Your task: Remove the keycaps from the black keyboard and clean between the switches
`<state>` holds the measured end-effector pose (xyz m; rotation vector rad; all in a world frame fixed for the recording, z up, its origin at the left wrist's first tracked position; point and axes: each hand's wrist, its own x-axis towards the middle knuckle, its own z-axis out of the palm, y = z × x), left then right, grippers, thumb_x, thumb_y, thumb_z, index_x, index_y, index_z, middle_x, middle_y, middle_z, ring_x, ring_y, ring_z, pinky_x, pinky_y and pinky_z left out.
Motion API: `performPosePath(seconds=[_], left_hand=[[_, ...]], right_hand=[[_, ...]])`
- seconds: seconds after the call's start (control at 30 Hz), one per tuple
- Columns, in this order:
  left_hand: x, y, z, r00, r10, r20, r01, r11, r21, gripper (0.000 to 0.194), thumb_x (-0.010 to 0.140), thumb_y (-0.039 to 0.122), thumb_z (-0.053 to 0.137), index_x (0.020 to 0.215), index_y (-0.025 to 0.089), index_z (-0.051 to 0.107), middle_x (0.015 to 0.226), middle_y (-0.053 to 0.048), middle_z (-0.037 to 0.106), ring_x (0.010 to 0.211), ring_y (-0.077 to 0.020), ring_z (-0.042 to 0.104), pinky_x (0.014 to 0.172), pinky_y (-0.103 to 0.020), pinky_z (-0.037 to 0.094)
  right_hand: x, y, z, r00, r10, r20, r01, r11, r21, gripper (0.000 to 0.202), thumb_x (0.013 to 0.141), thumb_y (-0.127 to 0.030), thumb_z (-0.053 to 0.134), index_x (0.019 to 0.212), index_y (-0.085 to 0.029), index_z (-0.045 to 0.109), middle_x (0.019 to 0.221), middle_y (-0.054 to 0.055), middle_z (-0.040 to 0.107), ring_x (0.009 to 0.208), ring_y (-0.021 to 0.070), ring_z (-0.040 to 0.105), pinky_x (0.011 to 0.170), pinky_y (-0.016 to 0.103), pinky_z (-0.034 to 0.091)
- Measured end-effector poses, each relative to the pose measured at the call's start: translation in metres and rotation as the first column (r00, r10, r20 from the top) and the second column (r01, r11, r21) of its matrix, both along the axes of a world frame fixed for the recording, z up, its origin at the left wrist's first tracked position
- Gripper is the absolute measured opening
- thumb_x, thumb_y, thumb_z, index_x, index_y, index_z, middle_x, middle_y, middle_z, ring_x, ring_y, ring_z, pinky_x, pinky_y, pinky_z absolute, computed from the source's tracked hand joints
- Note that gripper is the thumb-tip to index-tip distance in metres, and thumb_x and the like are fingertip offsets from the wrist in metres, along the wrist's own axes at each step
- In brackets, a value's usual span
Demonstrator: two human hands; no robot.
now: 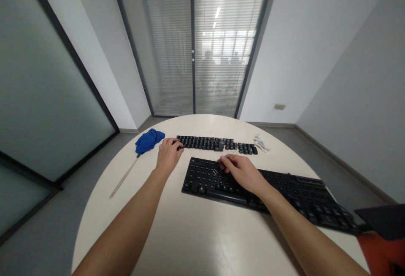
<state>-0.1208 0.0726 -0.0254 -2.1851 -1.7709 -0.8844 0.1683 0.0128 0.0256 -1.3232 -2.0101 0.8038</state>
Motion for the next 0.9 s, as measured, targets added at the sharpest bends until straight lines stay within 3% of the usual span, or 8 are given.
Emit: performPosePath(seconds=[0.37, 0.5, 0.57, 0.63, 0.73, 0.9], left_hand=[[-0.001, -0.002, -0.001, 1.0, -0.011, 0.028, 0.01, 1.0, 0.021, 0.014, 0.085, 0.022, 0.065, 0.097, 0.022, 0.071, 0.114, -0.009, 0.063, 0.113, -0.0304, 0.05, 0.098, -0.046, 0.045], [0.011, -0.006, 0.01, 0.99, -0.079, 0.113, 0.071, 0.995, 0.07, 0.015, 0.086, 0.021, 0.062, 0.1, 0.021, 0.069, 0.112, -0.008, 0.064, 0.109, -0.0285, 0.053, 0.098, -0.045, 0.044], [0.022, -0.011, 0.019, 0.973, -0.182, 0.145, 0.177, 0.983, 0.049, 0.014, 0.089, 0.02, 0.057, 0.098, 0.02, 0.068, 0.105, -0.007, 0.066, 0.104, -0.026, 0.056, 0.096, -0.043, 0.045], [0.034, -0.017, 0.029, 0.929, -0.341, 0.147, 0.346, 0.938, -0.014, 0.012, 0.09, 0.02, 0.055, 0.094, 0.02, 0.067, 0.1, -0.005, 0.068, 0.099, -0.024, 0.058, 0.094, -0.041, 0.046], [0.052, -0.029, 0.037, 0.826, -0.539, 0.163, 0.557, 0.825, -0.093, 0.013, 0.089, 0.018, 0.056, 0.096, 0.02, 0.066, 0.1, -0.004, 0.069, 0.098, -0.0219, 0.059, 0.092, -0.038, 0.047], [0.072, -0.046, 0.033, 0.737, -0.641, 0.215, 0.675, 0.718, -0.171, 0.019, 0.084, 0.011, 0.057, 0.098, 0.019, 0.066, 0.097, -0.005, 0.069, 0.093, -0.0201, 0.061, 0.087, -0.033, 0.05]], right_hand=[[0.004, 0.002, 0.002, 1.0, 0.014, -0.012, -0.014, 1.0, -0.01, 0.045, 0.099, -0.053, 0.042, 0.089, -0.018, 0.069, 0.081, 0.005, 0.073, 0.07, 0.0186, 0.066, 0.07, 0.032, 0.048], [0.008, 0.0, 0.009, 0.993, 0.113, -0.047, -0.114, 0.993, -0.034, 0.044, 0.098, -0.051, 0.045, 0.091, -0.017, 0.071, 0.079, 0.005, 0.072, 0.07, 0.0182, 0.066, 0.069, 0.03, 0.049], [0.008, -0.003, 0.012, 0.983, 0.172, -0.055, -0.176, 0.982, -0.065, 0.042, 0.099, -0.05, 0.045, 0.093, -0.017, 0.071, 0.08, 0.005, 0.072, 0.07, 0.0178, 0.066, 0.068, 0.03, 0.05], [0.006, -0.006, 0.015, 0.976, 0.216, -0.023, -0.217, 0.973, -0.075, 0.042, 0.099, -0.049, 0.045, 0.091, -0.017, 0.071, 0.079, 0.005, 0.073, 0.071, 0.0177, 0.067, 0.068, 0.029, 0.05], [0.004, -0.01, 0.017, 0.965, 0.252, 0.067, -0.249, 0.967, -0.048, 0.042, 0.099, -0.048, 0.046, 0.086, -0.017, 0.071, 0.076, 0.005, 0.072, 0.071, 0.0179, 0.067, 0.067, 0.028, 0.048], [0.003, -0.015, 0.02, 0.931, 0.309, 0.197, -0.318, 0.948, 0.018, 0.038, 0.098, -0.046, 0.05, 0.085, -0.017, 0.072, 0.076, 0.005, 0.072, 0.069, 0.018, 0.064, 0.066, 0.027, 0.045]])
